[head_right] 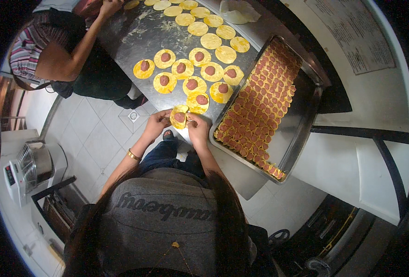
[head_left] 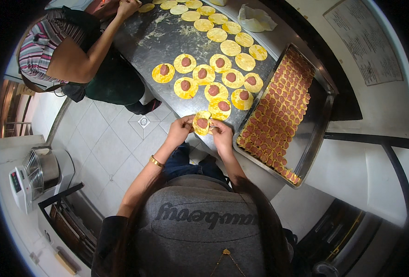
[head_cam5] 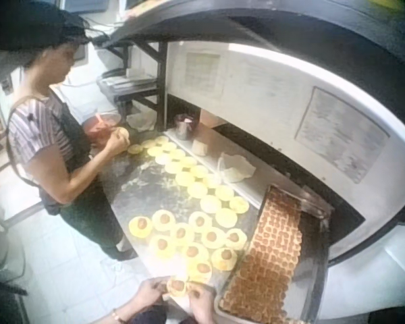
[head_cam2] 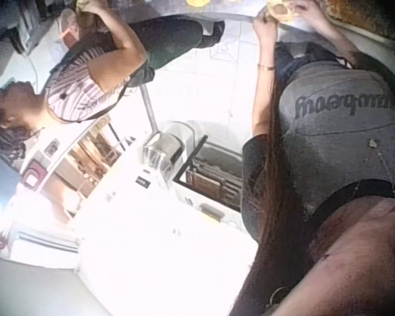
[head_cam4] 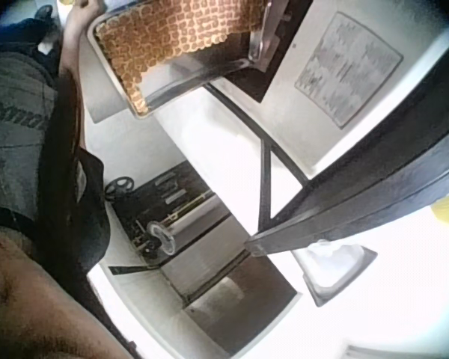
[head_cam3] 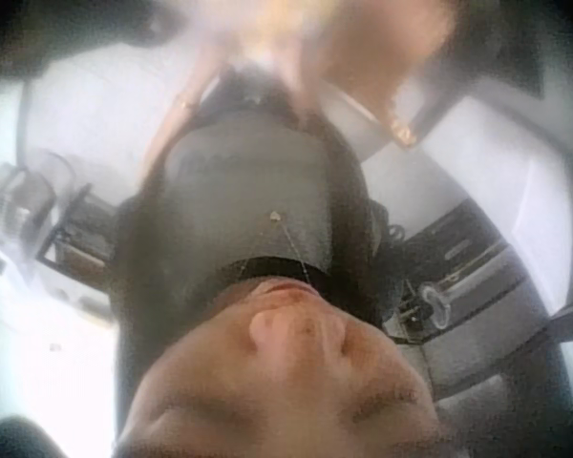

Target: The person places a small sausage onto a round yellow dough disc, folds the dough around the sausage to form a pastry, and places it on a metal tray. The person repeats this process continuously while another person works nearby.

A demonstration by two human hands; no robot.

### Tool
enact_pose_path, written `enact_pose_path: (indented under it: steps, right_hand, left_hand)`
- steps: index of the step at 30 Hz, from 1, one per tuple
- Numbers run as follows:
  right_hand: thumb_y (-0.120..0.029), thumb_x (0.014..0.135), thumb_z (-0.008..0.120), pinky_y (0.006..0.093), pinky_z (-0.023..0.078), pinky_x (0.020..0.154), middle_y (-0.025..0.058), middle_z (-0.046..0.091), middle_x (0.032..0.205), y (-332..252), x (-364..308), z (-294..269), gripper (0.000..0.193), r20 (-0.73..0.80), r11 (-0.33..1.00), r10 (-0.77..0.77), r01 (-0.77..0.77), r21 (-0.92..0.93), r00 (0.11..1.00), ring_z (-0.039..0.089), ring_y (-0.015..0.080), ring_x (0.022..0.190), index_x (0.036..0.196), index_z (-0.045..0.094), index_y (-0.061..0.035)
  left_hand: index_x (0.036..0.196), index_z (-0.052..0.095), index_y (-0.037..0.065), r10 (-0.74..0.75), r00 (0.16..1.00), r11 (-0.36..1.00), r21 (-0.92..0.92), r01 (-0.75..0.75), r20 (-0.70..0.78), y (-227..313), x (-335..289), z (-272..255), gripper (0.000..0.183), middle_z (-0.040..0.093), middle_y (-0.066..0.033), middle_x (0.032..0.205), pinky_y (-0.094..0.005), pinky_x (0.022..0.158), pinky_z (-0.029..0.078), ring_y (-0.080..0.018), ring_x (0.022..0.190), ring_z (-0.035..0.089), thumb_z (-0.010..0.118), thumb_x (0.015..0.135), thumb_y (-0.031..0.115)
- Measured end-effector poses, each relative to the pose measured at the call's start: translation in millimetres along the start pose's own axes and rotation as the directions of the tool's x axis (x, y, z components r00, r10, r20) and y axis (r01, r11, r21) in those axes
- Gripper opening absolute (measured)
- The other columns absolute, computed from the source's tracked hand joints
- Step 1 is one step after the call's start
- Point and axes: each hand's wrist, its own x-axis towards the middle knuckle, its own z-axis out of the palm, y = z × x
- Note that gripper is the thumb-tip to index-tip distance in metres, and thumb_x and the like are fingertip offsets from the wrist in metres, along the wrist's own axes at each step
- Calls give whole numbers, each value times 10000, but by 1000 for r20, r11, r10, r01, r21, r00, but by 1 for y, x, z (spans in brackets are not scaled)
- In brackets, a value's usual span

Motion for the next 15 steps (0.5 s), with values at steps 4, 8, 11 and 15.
enact_pose_path:
  steps: [4, 8, 11, 15]
  right_hand:
    - [61, 788, 620, 242, 493, 742, 69, 674, 915, -11, -9, 5, 254, 22, 975, -66, 60, 212, 998, 634, 130, 821, 1035, 648, 8]
    - [56, 801, 628, 244, 488, 775, 78, 661, 954, -15, -6, 3, 237, 67, 948, -83, 58, 312, 994, 626, 131, 855, 1037, 625, 32]
    - [57, 807, 626, 247, 477, 817, 83, 646, 1011, -34, -9, -1, 273, 91, 880, -97, 43, 472, 991, 612, 130, 908, 1078, 597, 42]
    - [67, 807, 611, 246, 469, 844, 75, 634, 1045, -57, -18, -4, 293, 142, 845, -104, 12, 535, 984, 596, 120, 939, 1097, 579, 38]
  left_hand:
    - [1162, 602, 11, 64, 998, 962, 264, -69, 29, 4, -1, -1, 312, 652, -72, 999, -241, 711, 538, -125, 813, 627, 572, 855, -37]
    - [1041, 628, 13, 9, 1000, 988, 157, -5, -25, 0, 2, 1, 210, 646, -38, 915, -227, 671, 528, -107, 779, 617, 640, 833, -10]
    - [957, 604, 13, 89, 996, 990, -111, -92, -29, -8, 3, 2, 136, 628, -21, 901, -211, 636, 517, -87, 776, 606, 652, 831, -1]
    - [962, 570, 21, 48, 999, 969, -243, -45, 7, -2, -2, 4, 152, 611, -23, 984, -187, 566, 495, -72, 788, 599, 645, 833, -10]
